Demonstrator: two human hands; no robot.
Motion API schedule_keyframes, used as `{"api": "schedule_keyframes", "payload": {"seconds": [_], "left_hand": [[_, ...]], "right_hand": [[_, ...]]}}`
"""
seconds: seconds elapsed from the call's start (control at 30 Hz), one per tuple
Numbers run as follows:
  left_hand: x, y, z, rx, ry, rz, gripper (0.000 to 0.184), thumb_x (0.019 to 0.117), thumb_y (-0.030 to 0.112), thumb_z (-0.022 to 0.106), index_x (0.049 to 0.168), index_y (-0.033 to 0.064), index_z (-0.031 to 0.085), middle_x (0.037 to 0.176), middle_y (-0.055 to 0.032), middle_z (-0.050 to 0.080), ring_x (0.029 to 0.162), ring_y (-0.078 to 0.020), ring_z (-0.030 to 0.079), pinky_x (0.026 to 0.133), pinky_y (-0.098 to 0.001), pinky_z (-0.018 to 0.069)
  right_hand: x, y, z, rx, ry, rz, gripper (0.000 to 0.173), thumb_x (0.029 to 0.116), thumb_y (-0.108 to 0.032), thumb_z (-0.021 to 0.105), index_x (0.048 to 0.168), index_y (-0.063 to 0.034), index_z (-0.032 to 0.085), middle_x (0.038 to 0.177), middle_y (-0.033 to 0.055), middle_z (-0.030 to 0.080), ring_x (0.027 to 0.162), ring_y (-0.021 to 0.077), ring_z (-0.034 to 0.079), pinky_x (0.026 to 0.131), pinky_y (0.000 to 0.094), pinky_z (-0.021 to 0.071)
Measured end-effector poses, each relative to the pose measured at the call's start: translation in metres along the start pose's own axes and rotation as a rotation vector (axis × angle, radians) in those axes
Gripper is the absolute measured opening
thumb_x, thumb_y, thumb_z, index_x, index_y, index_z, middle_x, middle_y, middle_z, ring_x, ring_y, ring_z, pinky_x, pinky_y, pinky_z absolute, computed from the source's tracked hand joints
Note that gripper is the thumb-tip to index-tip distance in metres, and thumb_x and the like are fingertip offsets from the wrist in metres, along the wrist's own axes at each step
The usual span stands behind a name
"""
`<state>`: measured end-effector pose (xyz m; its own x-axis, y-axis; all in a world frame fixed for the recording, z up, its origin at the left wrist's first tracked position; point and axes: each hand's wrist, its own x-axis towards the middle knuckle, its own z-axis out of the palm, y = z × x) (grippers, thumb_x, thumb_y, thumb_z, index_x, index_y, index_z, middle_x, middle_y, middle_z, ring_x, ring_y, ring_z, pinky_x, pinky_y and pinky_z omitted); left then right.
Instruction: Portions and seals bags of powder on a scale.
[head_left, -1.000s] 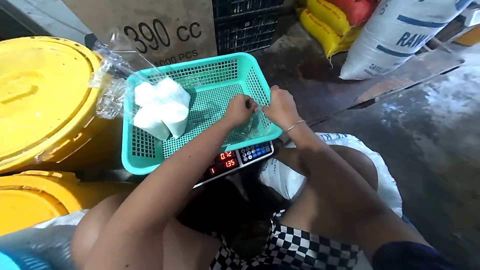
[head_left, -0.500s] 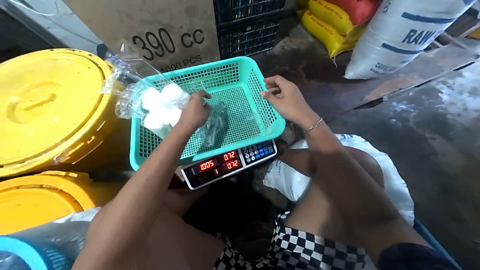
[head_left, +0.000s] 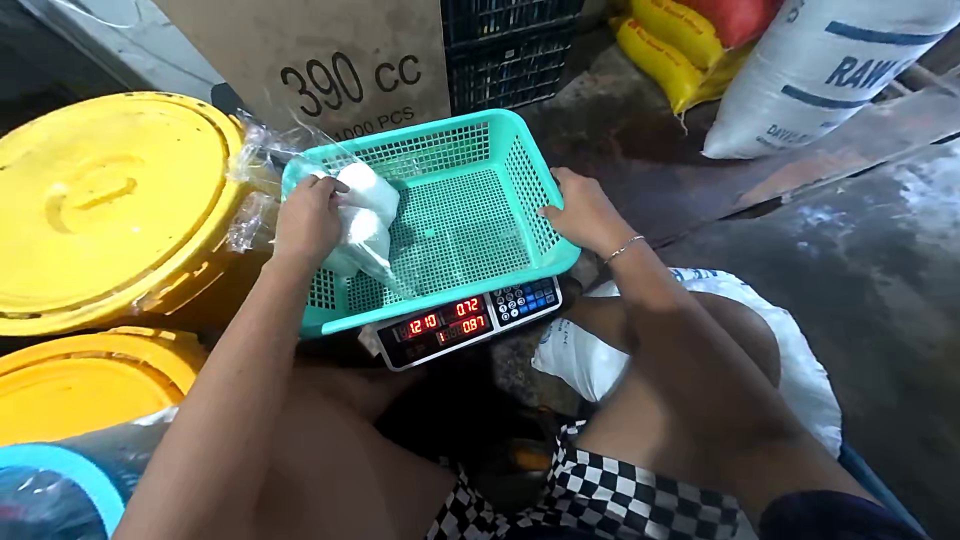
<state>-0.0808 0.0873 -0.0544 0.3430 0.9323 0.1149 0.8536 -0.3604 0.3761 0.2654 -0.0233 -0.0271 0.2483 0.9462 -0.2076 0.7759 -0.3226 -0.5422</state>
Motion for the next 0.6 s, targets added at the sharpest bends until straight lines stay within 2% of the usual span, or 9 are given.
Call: {"api": "schedule_keyframes", "payload": {"seconds": [0.1,0.23,0.37,0.43,0.5,0.53,0.6], "left_hand": [[-0.002,-0.002,0.001,0.084,0.007,-0.026,0.027,0.1066,0.004,0.047,0.126,-0.0058,0.063,0.125,-0.0347,0.059,0.109,-0.0573,0.061,0.088,-0.0735,0.0475],[-0.001,-0.004,0.0,0.085,0.003,-0.066,0.026,0.106,0.004,0.048,0.126,-0.0063,0.063,0.129,-0.0347,0.057,0.114,-0.056,0.06,0.094,-0.0712,0.0471],[0.002,0.012,0.006,0.071,0.048,0.053,0.025,0.1059,0.003,0.049,0.122,-0.0093,0.063,0.122,-0.0345,0.06,0.111,-0.0547,0.061,0.095,-0.0691,0.0475],[0.002,0.019,0.008,0.131,0.06,0.126,0.025,0.106,0.003,0.048,0.12,-0.0094,0.064,0.12,-0.0348,0.061,0.105,-0.0561,0.063,0.089,-0.0704,0.0486],[0.001,0.029,0.006,0.217,-0.012,0.11,0.026,0.1044,-0.001,0.047,0.124,-0.0071,0.062,0.126,-0.0338,0.059,0.096,-0.0561,0.065,0.078,-0.0706,0.0517],[0.0,0.036,0.004,0.243,-0.058,0.092,0.028,0.1028,-0.003,0.047,0.127,-0.0067,0.06,0.13,-0.0336,0.056,0.092,-0.0557,0.066,0.076,-0.0697,0.0528],[0.002,0.051,-0.001,0.247,-0.108,0.074,0.032,0.1003,-0.007,0.048,0.131,-0.0067,0.058,0.136,-0.0326,0.053,0.093,-0.0537,0.067,0.078,-0.0673,0.0546]], "right_hand": [[0.0,0.001,-0.003,0.037,-0.008,-0.017,0.059,0.0956,-0.004,0.068,0.149,-0.0008,0.043,0.122,0.025,0.067,0.11,0.0394,0.068,0.095,0.0573,0.0537],[0.0,-0.002,-0.003,0.022,-0.017,-0.006,0.06,0.0948,-0.003,0.069,0.149,-0.0016,0.044,0.123,0.0259,0.066,0.111,0.0409,0.067,0.095,0.0585,0.053],[0.006,0.01,0.002,0.009,0.002,0.044,0.051,0.0991,-0.009,0.064,0.147,-0.0023,0.047,0.124,0.0285,0.064,0.115,0.0446,0.064,0.097,0.0623,0.0502],[0.009,0.02,0.005,0.046,0.002,0.05,0.044,0.1022,-0.016,0.063,0.141,0.0007,0.052,0.12,0.0292,0.065,0.112,0.0449,0.065,0.096,0.0634,0.0493],[0.013,0.027,0.008,0.082,-0.024,0.063,0.039,0.104,-0.021,0.062,0.133,0.0037,0.056,0.117,0.0288,0.065,0.11,0.0435,0.064,0.095,0.0628,0.0492],[0.013,0.027,0.01,0.09,-0.031,0.071,0.038,0.1045,-0.021,0.061,0.131,0.0048,0.056,0.116,0.0291,0.065,0.11,0.0434,0.065,0.095,0.0626,0.0491],[0.013,0.023,0.01,0.08,-0.036,0.075,0.036,0.1043,-0.019,0.06,0.13,0.0062,0.055,0.115,0.03,0.064,0.11,0.0442,0.065,0.094,0.0632,0.0493]]}}
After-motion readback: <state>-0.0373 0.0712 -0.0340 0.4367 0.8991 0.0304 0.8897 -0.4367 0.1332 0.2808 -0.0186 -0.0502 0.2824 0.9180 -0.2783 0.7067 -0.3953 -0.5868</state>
